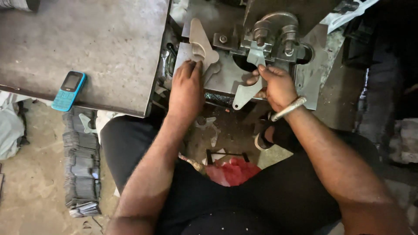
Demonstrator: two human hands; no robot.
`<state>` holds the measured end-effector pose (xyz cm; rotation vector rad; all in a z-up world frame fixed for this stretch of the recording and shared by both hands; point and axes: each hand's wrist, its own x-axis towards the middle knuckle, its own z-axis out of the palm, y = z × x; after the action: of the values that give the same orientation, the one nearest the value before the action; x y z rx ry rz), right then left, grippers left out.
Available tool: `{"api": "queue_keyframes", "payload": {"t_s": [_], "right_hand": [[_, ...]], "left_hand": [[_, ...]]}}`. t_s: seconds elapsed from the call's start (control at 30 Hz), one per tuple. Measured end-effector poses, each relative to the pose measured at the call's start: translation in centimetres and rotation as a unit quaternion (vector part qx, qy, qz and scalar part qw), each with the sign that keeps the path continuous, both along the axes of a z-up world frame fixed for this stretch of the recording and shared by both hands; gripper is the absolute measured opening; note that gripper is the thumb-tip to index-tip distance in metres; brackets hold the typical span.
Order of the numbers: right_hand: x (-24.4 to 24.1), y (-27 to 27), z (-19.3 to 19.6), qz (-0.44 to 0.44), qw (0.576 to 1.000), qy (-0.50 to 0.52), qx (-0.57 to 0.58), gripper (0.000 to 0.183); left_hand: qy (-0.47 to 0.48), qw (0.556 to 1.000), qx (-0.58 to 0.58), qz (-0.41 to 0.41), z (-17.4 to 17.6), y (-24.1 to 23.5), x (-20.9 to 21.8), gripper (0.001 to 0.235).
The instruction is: Using a manual stamping machine to punch shapes and holes into metal plates.
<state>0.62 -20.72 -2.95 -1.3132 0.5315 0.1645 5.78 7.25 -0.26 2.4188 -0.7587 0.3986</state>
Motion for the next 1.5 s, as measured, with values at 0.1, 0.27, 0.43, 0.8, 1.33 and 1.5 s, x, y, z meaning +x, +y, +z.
{"api": "queue_keyframes", "payload": {"t_s": [0.1,0.27,0.43,0.8,1.33,1.5], "right_hand": [[-0.4,0.2,1.2,0.027,0.999,-0.011,0.021,0.025],[-0.7,0.3,1.8,0.040,0.999,-0.002,0.028,0.021],[-2.5,-0.7,0.5,-0.011,0.997,-0.030,0.067,0.013],[-6.1,-8.7,6.1,-0.087,0.919,-0.035,-0.384,0.016],[-3.5,-9.9,1.0,-0.161,0.654,-0.176,-0.718,0.027],[-5.7,-2.2,5.5,-0.047,0.745,-0.265,-0.611,0.032]], "left_hand": [[-0.014,1.000,-0.018,-0.007,1.6,-0.1,-0.8,0.044],[0.062,0.987,-0.077,-0.131,7.3,-0.4,-3.1,0.040],[0.088,0.962,-0.097,-0.241,6.0,-2.3,-4.2,0.037],[-0.013,0.981,-0.043,-0.188,0.1,-8.3,-5.5,0.047],[-0.018,0.981,-0.047,-0.190,-0.2,-8.1,-5.1,0.049],[-0.033,0.978,-0.064,-0.197,-0.1,-7.8,-5.2,0.048]]}}
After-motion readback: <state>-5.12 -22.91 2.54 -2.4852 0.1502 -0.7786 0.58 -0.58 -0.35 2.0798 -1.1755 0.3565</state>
